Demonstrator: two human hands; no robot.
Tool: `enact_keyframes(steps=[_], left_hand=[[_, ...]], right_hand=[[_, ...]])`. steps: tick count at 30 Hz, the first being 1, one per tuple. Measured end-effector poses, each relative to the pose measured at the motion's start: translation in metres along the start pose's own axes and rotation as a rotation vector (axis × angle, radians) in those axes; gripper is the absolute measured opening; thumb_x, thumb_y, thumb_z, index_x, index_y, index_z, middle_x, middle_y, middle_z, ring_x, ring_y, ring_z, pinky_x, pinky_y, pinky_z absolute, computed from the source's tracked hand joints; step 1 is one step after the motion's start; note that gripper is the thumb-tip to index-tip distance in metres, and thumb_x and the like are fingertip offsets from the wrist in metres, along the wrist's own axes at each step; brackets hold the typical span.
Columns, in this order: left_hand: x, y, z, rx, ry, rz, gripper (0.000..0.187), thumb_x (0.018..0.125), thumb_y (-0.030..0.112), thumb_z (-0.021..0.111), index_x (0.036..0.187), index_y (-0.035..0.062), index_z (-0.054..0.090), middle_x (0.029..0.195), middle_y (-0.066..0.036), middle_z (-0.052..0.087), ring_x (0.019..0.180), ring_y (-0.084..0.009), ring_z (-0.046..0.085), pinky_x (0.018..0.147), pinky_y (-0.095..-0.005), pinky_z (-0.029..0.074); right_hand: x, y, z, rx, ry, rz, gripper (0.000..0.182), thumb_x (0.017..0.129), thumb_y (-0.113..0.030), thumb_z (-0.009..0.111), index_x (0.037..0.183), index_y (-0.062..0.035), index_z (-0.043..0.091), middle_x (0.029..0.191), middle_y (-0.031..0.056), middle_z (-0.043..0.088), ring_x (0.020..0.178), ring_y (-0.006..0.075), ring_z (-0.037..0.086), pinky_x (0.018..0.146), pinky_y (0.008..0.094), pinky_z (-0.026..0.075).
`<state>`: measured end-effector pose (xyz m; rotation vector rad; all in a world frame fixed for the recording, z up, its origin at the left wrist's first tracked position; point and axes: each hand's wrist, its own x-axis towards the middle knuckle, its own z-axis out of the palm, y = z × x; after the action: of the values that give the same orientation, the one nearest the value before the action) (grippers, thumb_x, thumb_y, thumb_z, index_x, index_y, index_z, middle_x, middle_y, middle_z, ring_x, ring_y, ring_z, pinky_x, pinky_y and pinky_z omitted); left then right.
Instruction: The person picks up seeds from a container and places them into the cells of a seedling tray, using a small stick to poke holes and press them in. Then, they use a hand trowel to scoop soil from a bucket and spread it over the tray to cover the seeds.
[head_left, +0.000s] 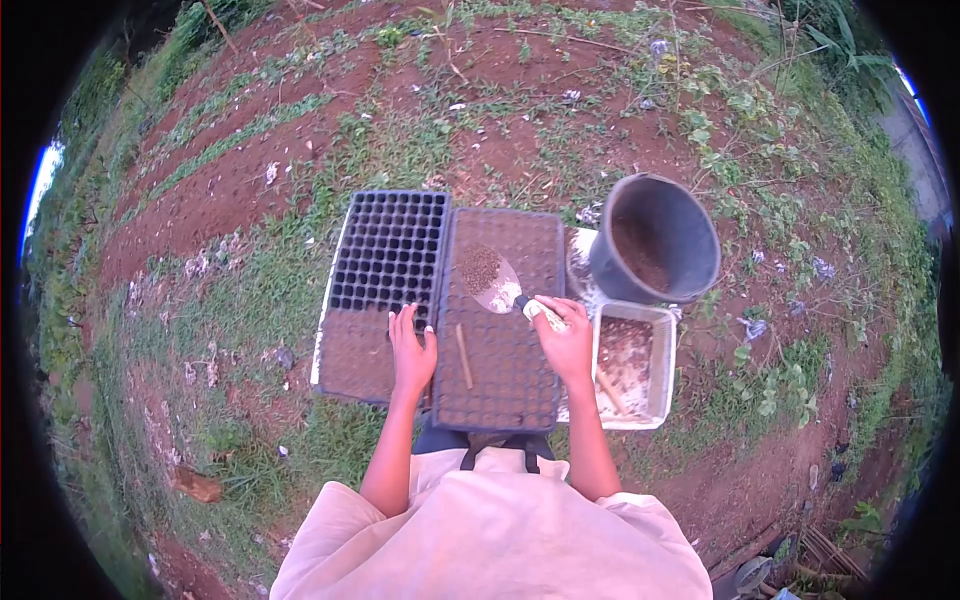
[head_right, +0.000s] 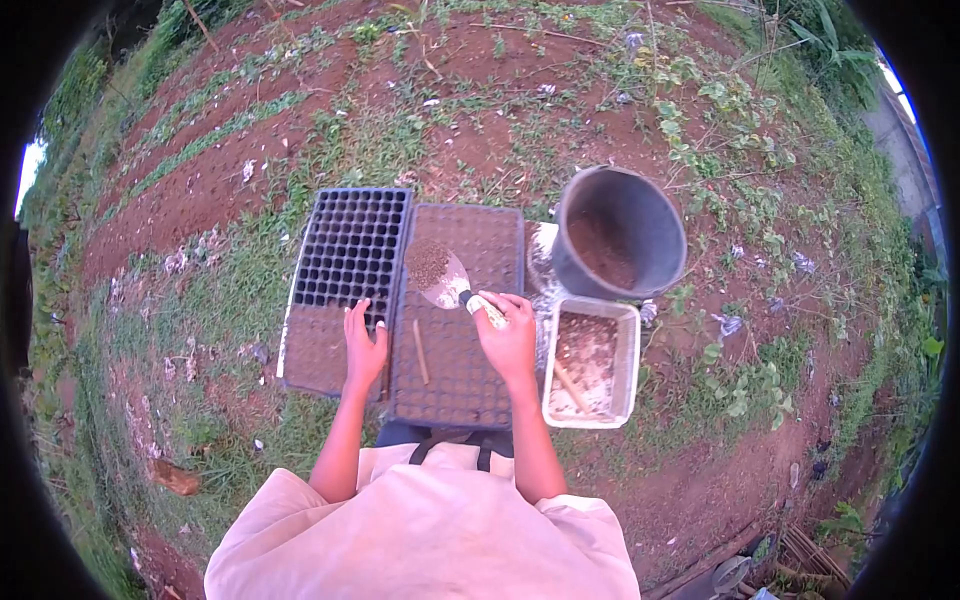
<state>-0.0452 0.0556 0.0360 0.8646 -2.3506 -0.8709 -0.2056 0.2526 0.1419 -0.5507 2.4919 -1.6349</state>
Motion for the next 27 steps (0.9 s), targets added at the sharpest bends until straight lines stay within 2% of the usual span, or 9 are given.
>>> enact_keyframes(steps=[4,8,12,15,17,27], left_hand=[[-0.014,-0.056,-0.038,0.009,-0.009,-0.014,0.052,0.088,0.011,0.057,0.136,0.0027,0.04,0.139,-0.023,0.041,0.134,-0.0476,0.027,0.113,-0.0525,0.022],[-0.027,-0.094,-0.067,0.05,-0.128,-0.067,0.049,0.087,0.011,0.055,0.134,0.0026,0.043,0.14,-0.023,0.042,0.136,-0.0471,0.025,0.115,-0.0503,0.021],[-0.03,-0.102,-0.082,0.082,-0.303,-0.064,0.051,0.087,0.012,0.053,0.136,0.0028,0.043,0.143,-0.021,0.042,0.14,-0.0453,0.021,0.116,-0.0474,0.02],[-0.029,-0.103,-0.083,0.172,-0.429,-0.071,0.054,0.088,0.017,0.052,0.139,0.0035,0.04,0.148,-0.017,0.036,0.142,-0.0423,0.017,0.116,-0.0489,0.019],[-0.026,-0.105,-0.083,0.232,-0.536,-0.084,0.055,0.089,0.02,0.05,0.141,0.0044,0.039,0.152,-0.013,0.03,0.143,-0.0403,0.013,0.116,-0.0502,0.018],[-0.024,-0.116,-0.069,0.394,-0.552,-0.015,0.061,0.088,0.018,0.049,0.145,0.0038,0.032,0.153,-0.012,0.029,0.144,-0.0382,0.012,0.117,-0.0492,0.017]], right_hand=[[-0.03,-0.003,0.052,-0.002,-0.063,0.034,0.028,0.077,-0.017,0.073,0.104,-0.0091,0.073,0.1,0.0147,0.067,0.104,0.0273,0.059,0.091,0.0359,0.048],[-0.058,-0.011,0.088,-0.095,-0.147,0.107,0.03,0.077,-0.023,0.072,0.105,-0.0096,0.073,0.102,0.0169,0.067,0.106,0.0297,0.058,0.092,0.0376,0.047],[-0.07,-0.01,0.113,-0.174,-0.227,0.099,0.032,0.076,-0.026,0.071,0.104,-0.0107,0.074,0.102,0.021,0.066,0.106,0.0329,0.058,0.094,0.0401,0.046],[-0.075,-0.009,0.126,-0.342,-0.257,0.086,0.034,0.077,-0.03,0.069,0.105,-0.0109,0.074,0.1,0.0168,0.069,0.104,0.031,0.059,0.094,0.0386,0.046],[-0.076,-0.006,0.134,-0.39,-0.265,0.063,0.035,0.077,-0.031,0.069,0.105,-0.0109,0.074,0.1,0.0184,0.069,0.104,0.0317,0.059,0.094,0.0394,0.045],[-0.074,-0.041,0.147,-0.586,-0.297,0.051,0.037,0.077,-0.035,0.068,0.105,-0.012,0.073,0.099,0.0252,0.065,0.104,0.0378,0.058,0.093,0.0445,0.045]])
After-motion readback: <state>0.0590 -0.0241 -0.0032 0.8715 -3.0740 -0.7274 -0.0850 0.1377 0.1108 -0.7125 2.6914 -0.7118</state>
